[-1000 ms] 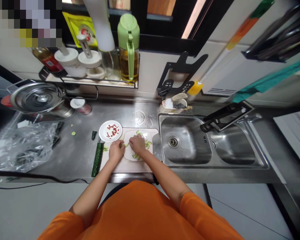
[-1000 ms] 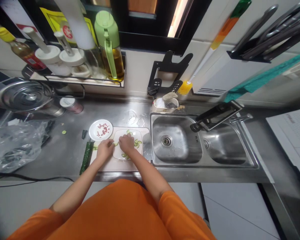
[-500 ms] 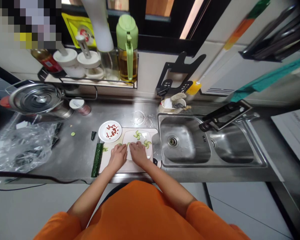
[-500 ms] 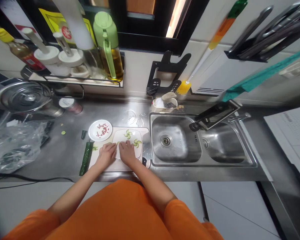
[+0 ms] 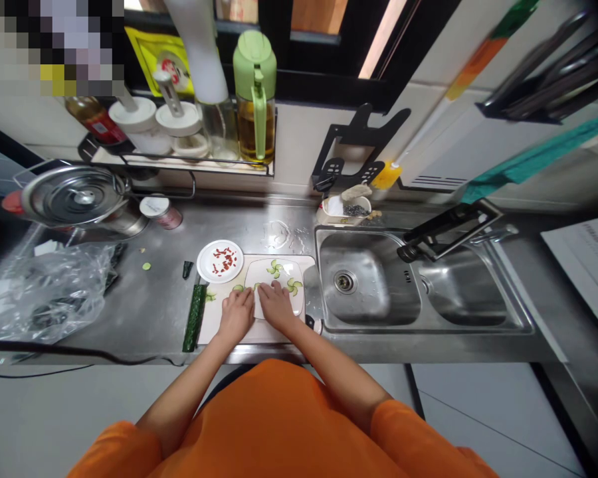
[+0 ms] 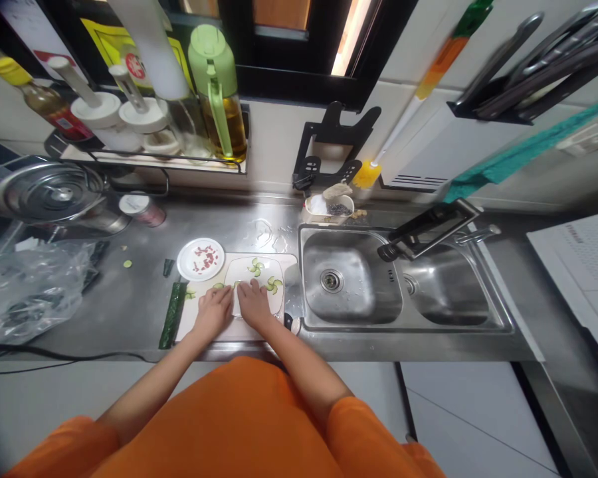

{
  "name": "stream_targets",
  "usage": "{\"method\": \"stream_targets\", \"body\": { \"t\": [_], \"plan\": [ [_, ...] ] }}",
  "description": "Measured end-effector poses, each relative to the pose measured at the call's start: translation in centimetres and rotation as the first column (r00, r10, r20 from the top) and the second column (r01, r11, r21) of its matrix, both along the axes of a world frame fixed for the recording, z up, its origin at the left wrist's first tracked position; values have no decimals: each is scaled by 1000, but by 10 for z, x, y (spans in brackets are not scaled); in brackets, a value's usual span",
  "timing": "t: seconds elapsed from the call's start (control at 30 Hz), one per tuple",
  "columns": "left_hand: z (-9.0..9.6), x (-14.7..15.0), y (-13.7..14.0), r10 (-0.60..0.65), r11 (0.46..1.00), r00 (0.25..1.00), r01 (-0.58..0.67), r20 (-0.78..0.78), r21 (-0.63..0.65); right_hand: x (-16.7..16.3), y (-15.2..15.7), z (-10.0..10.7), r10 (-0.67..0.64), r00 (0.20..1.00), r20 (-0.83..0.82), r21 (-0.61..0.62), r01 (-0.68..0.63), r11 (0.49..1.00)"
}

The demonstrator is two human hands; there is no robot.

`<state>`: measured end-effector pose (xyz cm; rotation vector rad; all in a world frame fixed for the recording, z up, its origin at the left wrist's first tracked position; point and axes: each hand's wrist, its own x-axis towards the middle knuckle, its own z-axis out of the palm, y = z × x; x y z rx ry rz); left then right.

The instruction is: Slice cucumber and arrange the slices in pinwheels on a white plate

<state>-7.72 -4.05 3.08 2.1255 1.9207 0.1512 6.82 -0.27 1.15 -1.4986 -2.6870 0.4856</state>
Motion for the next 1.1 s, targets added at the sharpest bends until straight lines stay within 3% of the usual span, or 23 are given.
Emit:
{"method": "stream_targets", "body": {
  "t": [0.3,0.5,0.63,0.8,1.1],
  "plan": [
    [-1,-2,0,23,999,994,-27,105,31,-1,0,6,-12,1000,-1,23,12,1000],
    [-4,-25,7,189,966,945,-228,269,123,2,-2,15,-68,997,-23,33,69,997],
    [-9,-37,11,327,933,904,-355,274,57,9,-6,23,-121,992,-26,12,121,993],
    [-19,-32,14,431,900,881,-434,196,-31,16,-14,28,-158,987,-10,-11,158,987],
    [-18,-30,20,463,882,846,-468,263,-49,23,-23,29,-199,980,-9,-55,198,979]
  ]
}}
